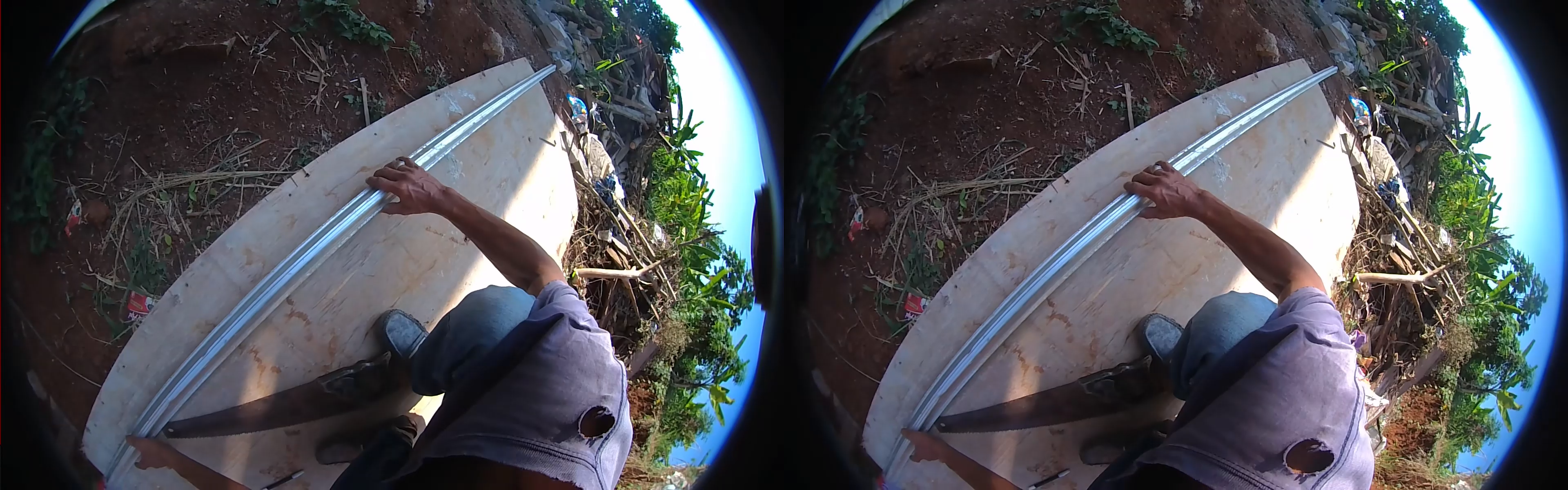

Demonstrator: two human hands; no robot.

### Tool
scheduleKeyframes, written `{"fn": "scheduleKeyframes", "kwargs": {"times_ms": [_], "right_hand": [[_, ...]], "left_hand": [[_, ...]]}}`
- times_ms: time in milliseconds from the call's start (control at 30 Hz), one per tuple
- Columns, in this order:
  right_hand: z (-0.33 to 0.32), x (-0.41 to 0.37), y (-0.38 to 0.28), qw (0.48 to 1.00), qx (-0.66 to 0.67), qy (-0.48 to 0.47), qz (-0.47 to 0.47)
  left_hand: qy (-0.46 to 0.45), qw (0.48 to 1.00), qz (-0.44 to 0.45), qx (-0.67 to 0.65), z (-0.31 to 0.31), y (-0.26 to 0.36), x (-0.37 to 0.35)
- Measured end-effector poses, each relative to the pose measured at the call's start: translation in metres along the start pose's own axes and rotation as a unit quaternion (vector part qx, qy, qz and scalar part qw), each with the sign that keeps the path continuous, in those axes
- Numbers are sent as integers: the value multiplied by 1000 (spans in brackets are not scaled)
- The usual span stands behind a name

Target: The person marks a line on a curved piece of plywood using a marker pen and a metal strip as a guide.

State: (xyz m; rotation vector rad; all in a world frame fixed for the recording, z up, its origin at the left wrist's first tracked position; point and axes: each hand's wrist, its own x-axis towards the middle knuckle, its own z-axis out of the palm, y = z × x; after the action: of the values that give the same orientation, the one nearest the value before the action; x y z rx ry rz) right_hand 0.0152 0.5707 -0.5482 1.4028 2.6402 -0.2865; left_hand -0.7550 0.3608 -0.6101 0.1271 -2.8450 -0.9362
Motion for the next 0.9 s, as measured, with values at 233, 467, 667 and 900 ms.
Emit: {"fn": "scheduleKeyframes", "kwargs": {"times_ms": [233, 467, 667, 900], "right_hand": [[-1, 6, -6, 996, 30, 70, -36], [35, -1, 32, 998, 29, 36, -35], [41, -1, 40, 997, 16, 39, -58], [22, 4, 16, 999, 29, 26, -30]], "left_hand": [[-22, 999, -18, 36, -29, 42, -55], [17, 997, -77, -19, -27, 50, -48], [15, 996, -59, -59, -28, 51, -50], [21, 997, -52, -60, -27, 51, -51]]}}
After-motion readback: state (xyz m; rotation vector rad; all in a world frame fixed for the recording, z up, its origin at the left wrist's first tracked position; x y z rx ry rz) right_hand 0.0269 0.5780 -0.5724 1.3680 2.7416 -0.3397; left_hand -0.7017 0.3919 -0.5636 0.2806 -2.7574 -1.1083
